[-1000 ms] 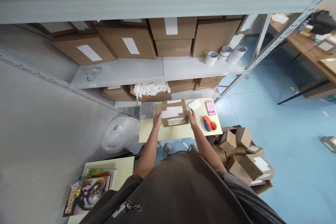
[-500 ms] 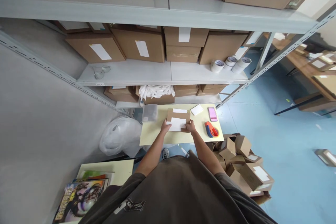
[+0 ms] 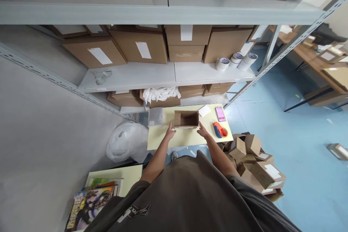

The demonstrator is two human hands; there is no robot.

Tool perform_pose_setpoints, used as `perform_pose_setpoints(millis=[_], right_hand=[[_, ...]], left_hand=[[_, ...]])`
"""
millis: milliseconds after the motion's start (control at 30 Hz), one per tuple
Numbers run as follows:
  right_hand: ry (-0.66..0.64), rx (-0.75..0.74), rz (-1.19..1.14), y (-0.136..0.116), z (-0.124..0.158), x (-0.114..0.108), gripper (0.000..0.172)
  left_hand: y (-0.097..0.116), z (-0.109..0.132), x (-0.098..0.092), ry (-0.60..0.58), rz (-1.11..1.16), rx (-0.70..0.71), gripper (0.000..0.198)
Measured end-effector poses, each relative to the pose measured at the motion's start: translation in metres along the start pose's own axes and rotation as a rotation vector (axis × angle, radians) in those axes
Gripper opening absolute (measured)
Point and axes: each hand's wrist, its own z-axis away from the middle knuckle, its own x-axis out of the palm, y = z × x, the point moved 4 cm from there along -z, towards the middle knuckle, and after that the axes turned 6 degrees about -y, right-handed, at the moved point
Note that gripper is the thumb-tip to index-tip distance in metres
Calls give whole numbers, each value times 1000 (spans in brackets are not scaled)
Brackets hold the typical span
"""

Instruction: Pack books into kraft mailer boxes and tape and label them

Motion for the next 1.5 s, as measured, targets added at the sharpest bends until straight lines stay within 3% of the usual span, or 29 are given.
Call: perform_pose_setpoints(millis=[100, 167, 233, 300, 400, 467, 633, 700, 833, 933, 1033, 1100, 1167, 1233, 1300, 1500], right_hand=[[217, -28, 4, -17, 2, -23, 82], [287, -98, 61, -39, -3, -31, 66], [221, -155, 152, -63, -15, -27, 57], [90, -212, 288, -80, -27, -17, 53], [-15, -247, 515, -83, -37, -9, 66], [-54, -196, 619, -70, -38, -8, 90], [-129, -113, 677, -41, -42, -3, 136], [-126, -100, 691, -40, -49, 1, 144], [-142, -82, 739, -46, -67, 8, 156], [-193, -51, 765, -44, -76, 10, 161], [-218, -15, 767, -36, -80, 11, 159], [-223, -17, 750, -31, -83, 12, 159], [-225, -39, 715, -27, -86, 14, 159], [-227, -67, 673, -23, -91, 14, 161], [-232, -96, 650, -18, -98, 12, 161], [-198, -199, 683, -9, -113, 5, 161]], left_hand=[[9, -7, -27, 181, 85, 7, 75], [33, -18, -34, 191, 85, 97, 61], [64, -31, -26, 46, 35, 204, 49], [93, -43, -9, -181, -78, 312, 42], [108, -51, 8, -386, -340, 365, 29], [100, -52, 6, -383, -461, 359, 35], [64, -41, -13, -272, -465, 282, 86], [61, -36, -11, -255, -465, 314, 82], [76, -30, 11, -308, -594, 484, 52], [84, -33, 11, -314, -640, 412, 52], [79, -35, -14, -134, -572, 271, 62], [70, -32, -32, -38, -540, 156, 82], [59, -27, -38, -57, -523, 35, 104], [51, -25, -34, -106, -463, -56, 115], [46, -24, -23, -110, -359, -124, 115], [40, -23, 5, 66, -199, -210, 99]])
